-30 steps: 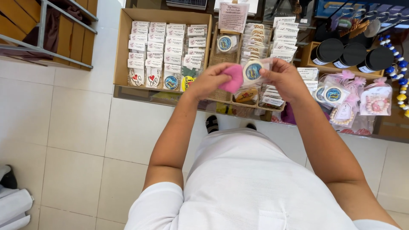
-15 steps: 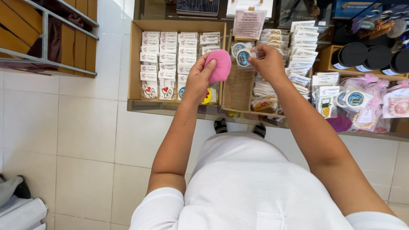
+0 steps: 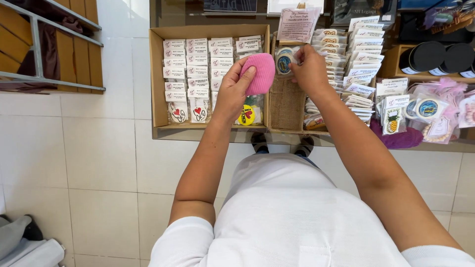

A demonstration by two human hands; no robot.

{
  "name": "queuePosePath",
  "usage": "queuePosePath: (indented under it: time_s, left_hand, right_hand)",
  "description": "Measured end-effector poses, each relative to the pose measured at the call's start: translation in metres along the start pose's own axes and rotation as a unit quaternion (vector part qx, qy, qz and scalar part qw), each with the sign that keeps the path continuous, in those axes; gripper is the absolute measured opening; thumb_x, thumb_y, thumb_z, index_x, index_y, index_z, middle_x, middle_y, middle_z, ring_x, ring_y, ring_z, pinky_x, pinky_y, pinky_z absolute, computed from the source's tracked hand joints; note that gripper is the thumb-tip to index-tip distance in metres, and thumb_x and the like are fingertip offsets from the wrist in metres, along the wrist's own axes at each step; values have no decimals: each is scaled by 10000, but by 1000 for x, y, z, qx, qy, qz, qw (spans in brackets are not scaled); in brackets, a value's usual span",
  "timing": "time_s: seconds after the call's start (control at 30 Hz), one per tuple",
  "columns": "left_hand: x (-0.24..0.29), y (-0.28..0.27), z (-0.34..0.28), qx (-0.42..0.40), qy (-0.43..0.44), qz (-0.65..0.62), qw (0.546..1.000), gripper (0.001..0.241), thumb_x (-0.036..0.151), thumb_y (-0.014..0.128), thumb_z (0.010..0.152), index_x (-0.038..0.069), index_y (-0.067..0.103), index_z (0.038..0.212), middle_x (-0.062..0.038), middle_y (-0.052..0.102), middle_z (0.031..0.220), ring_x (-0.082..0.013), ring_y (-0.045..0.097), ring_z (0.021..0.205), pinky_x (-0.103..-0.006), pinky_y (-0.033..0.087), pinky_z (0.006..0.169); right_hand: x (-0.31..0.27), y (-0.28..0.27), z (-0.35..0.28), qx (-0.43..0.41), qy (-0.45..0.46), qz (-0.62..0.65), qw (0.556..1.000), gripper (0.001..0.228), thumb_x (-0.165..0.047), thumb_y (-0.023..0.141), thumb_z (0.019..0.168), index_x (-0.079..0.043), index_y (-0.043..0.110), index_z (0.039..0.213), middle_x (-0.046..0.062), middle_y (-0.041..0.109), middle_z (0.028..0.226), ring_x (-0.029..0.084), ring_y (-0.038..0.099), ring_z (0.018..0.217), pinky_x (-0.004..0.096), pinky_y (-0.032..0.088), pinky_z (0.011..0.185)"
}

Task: Wiping and cleaning small packaged items like stickers and magnets on a display counter using a cloth.

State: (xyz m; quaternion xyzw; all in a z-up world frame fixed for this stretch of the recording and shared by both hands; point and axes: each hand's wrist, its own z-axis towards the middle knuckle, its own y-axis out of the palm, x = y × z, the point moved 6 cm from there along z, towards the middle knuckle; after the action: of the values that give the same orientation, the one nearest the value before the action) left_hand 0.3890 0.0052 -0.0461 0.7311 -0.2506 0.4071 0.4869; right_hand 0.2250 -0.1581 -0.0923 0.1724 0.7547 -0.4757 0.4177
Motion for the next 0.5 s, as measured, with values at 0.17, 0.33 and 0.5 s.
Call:
queuePosePath:
  time_s: [0.17, 0.33, 0.5]
  left_hand:
    - [-6, 0, 2, -3, -6, 2, 1000, 387, 201, 614, 1064, -3, 585, 1392, -68, 681, 1219, -123, 660, 1080, -297, 602, 929]
    - [-8, 0, -1, -10, -2, -5, 1000, 388, 198, 616, 1065, -7, 582, 1392, -68, 680, 1225, -123, 659, 1087, -298, 601, 935]
    - [-15, -2, -1, -15, 4, -12, 1000, 384, 194, 614, 1077, -10, 579, 1401, -63, 674, 1228, -120, 646, 1096, -297, 593, 948]
  right_hand:
    - [-3, -2, 0, -6, 25, -38, 999, 284, -55, 784, 922, 34, 559, 1071, 148, 685, 952, 228, 732, 731, 340, 615, 527]
    - [-26, -13, -17, -51, 87, -74, 992, 438, -88, 762, 925, 22, 532, 1282, 177, 703, 933, 246, 737, 677, 352, 589, 546]
    - [-19, -24, -31, -57, 25, -38, 997, 439, -77, 658, 1010, 32, 542, 1419, 114, 707, 1084, 188, 746, 687, 317, 633, 570]
